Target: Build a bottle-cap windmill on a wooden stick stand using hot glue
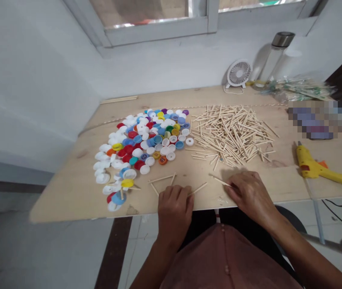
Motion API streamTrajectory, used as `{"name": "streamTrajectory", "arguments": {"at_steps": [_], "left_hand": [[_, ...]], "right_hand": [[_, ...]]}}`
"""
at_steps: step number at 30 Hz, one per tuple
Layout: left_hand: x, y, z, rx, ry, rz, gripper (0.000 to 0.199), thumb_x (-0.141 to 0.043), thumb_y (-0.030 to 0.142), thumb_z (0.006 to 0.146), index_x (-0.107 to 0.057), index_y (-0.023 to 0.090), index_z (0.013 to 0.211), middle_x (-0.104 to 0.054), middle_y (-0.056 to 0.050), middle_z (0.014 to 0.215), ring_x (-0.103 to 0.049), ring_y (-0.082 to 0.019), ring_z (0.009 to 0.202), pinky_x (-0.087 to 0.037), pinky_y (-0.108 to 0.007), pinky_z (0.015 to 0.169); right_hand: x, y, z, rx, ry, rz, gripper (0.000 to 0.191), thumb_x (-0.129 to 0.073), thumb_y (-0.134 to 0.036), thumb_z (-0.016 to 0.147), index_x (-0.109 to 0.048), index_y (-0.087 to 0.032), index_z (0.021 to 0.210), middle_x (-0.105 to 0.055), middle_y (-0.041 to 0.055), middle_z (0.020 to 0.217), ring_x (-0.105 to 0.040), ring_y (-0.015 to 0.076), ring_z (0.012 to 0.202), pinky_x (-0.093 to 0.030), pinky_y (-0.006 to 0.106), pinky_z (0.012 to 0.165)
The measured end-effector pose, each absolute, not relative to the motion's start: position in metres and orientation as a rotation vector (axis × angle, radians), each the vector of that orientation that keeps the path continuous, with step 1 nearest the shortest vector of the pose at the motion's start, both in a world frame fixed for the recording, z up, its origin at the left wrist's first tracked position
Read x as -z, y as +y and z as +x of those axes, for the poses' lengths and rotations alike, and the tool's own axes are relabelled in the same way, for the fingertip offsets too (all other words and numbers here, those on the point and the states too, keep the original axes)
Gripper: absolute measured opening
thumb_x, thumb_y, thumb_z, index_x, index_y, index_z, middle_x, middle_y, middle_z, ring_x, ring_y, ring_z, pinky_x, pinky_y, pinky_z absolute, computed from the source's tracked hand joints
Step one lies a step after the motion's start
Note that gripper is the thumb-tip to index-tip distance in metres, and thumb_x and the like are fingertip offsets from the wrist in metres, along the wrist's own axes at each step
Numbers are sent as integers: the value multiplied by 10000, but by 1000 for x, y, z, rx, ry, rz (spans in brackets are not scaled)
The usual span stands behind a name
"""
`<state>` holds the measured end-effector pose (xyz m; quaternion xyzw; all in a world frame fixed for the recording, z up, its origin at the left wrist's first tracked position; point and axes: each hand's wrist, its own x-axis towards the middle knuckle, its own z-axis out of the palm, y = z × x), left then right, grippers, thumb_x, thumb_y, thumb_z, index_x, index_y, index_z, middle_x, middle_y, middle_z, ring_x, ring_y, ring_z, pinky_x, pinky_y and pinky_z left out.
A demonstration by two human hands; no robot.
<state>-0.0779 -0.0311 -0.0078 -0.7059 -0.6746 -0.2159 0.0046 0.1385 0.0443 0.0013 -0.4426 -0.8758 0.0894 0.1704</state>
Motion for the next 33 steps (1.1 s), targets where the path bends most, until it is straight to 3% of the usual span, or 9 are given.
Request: {"name": "streamTrajectory", "arguments": {"at_steps": [11, 17, 22, 27, 33], "left_hand": [[11, -15, -45, 753, -2112, -2343, 129, -555, 128, 837, -665, 190, 864, -648, -36, 735, -534, -228, 736, -353, -365, 700], [13, -12, -29, 833, -2146, -2381, 169, -578, 141, 829, -674, 194, 957, -673, -41, 773, -551, -221, 760, -357, -367, 717], [13, -18, -29, 858, -2144, -2323, 218, -572, 139, 827, -671, 196, 1012, -660, -49, 757, -556, -229, 754, -357, -363, 692], [13, -23, -32, 853, -2148, -2297, 223, -578, 126, 821, -672, 195, 1012, -661, -52, 770, -559, -235, 762, -355, -358, 687], [14, -21, -34, 876, -2142, -2303, 160, -570, 136, 830, -678, 193, 932, -662, -45, 750, -547, -230, 741, -354, -366, 708]], "right_hand": [[-2, 52, 152, -301, -2323, -1407, 191, -514, -288, 898, -637, -189, 791, -671, 40, 764, -593, 198, 760, -318, 310, 731], [-13, 63, 139, -315, -2359, -1414, 202, -535, -257, 873, -592, -195, 690, -629, 3, 635, -569, 166, 652, -293, 296, 692], [-21, 81, 82, -284, -2505, -1283, 230, -555, -240, 872, -589, -181, 653, -645, 23, 637, -573, 173, 671, -279, 316, 708], [-23, 95, 53, -318, -2511, -1193, 147, -593, -280, 872, -638, -189, 766, -691, 28, 757, -599, 186, 802, -288, 316, 759], [-10, 71, 112, -248, -2374, -1295, 118, -535, -225, 893, -633, -177, 849, -675, 48, 806, -590, 203, 818, -302, 316, 752]]}}
